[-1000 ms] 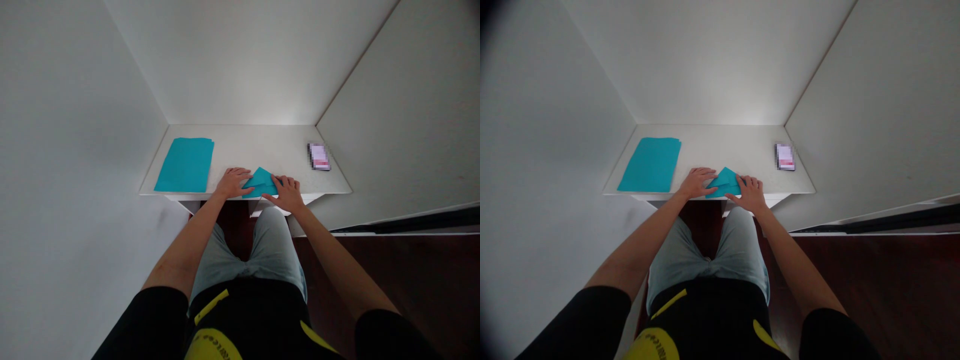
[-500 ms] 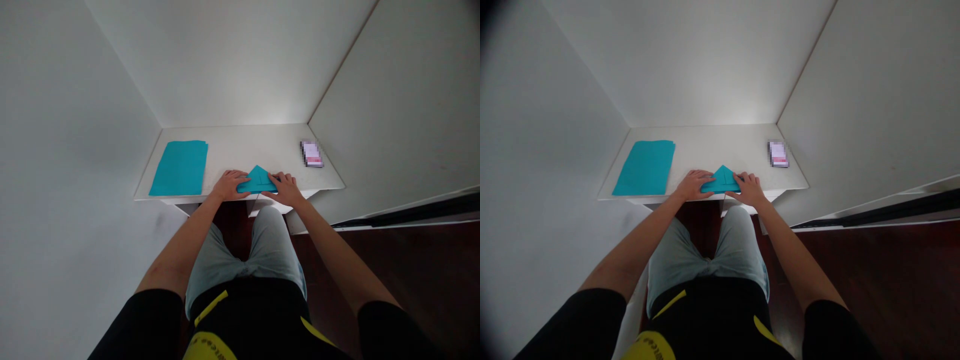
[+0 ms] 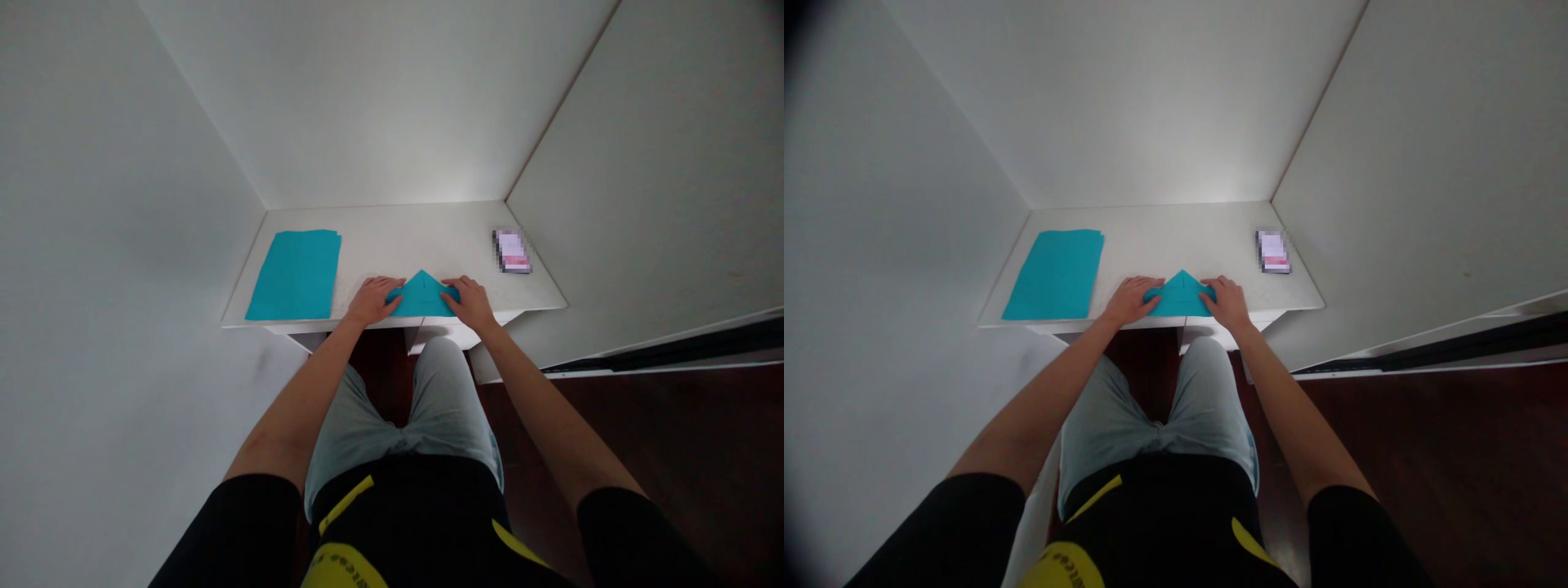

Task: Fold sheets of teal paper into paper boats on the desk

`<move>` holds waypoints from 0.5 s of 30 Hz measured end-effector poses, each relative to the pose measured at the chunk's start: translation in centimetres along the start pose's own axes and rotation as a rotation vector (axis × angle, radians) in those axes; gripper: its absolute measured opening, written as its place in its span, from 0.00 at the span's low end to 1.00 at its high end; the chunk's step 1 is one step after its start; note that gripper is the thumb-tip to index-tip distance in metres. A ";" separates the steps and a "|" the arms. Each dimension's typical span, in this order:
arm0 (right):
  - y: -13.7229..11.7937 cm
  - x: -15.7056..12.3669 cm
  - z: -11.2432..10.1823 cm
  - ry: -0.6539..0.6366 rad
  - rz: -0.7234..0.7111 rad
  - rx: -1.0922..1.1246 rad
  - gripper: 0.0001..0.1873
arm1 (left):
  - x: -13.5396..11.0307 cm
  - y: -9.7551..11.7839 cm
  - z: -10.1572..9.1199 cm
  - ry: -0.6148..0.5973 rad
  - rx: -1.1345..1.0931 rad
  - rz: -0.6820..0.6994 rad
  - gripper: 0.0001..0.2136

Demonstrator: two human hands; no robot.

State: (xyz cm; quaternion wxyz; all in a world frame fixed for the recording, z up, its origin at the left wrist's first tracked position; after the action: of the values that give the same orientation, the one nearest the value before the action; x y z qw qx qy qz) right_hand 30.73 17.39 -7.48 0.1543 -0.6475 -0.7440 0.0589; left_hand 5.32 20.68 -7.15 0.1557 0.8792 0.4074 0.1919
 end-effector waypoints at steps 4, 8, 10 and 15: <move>-1.6 -0.5 -0.4 0.121 0.022 -0.124 0.28 | -0.1 0.2 0.0 0.022 0.007 0.063 0.20; -5.7 -2.3 1.4 0.139 -0.218 -0.151 0.26 | -0.1 0.1 0.2 0.040 0.027 0.108 0.16; -7.2 -3.4 2.8 0.098 -0.312 -0.121 0.29 | -0.1 0.0 0.3 0.049 0.028 0.109 0.15; -6.0 -4.6 3.8 0.053 -0.319 -0.074 0.38 | -0.1 -0.2 0.3 0.055 0.020 0.086 0.15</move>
State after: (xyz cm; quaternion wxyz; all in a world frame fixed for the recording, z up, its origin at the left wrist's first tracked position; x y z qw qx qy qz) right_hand 24.42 12.38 -10.07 0.1573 -0.5275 -0.8348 -0.0110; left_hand 5.26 20.71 -7.56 0.1271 0.8918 0.3753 0.2183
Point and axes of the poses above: each hand's wrist, its own x-axis towards the middle knuckle, its own z-axis out of the palm, y = z × x, the point moved 6 cm from there along x, towards the middle knuckle, and after that the axes turned 4 degrees about -x, right-handed, at the moved point
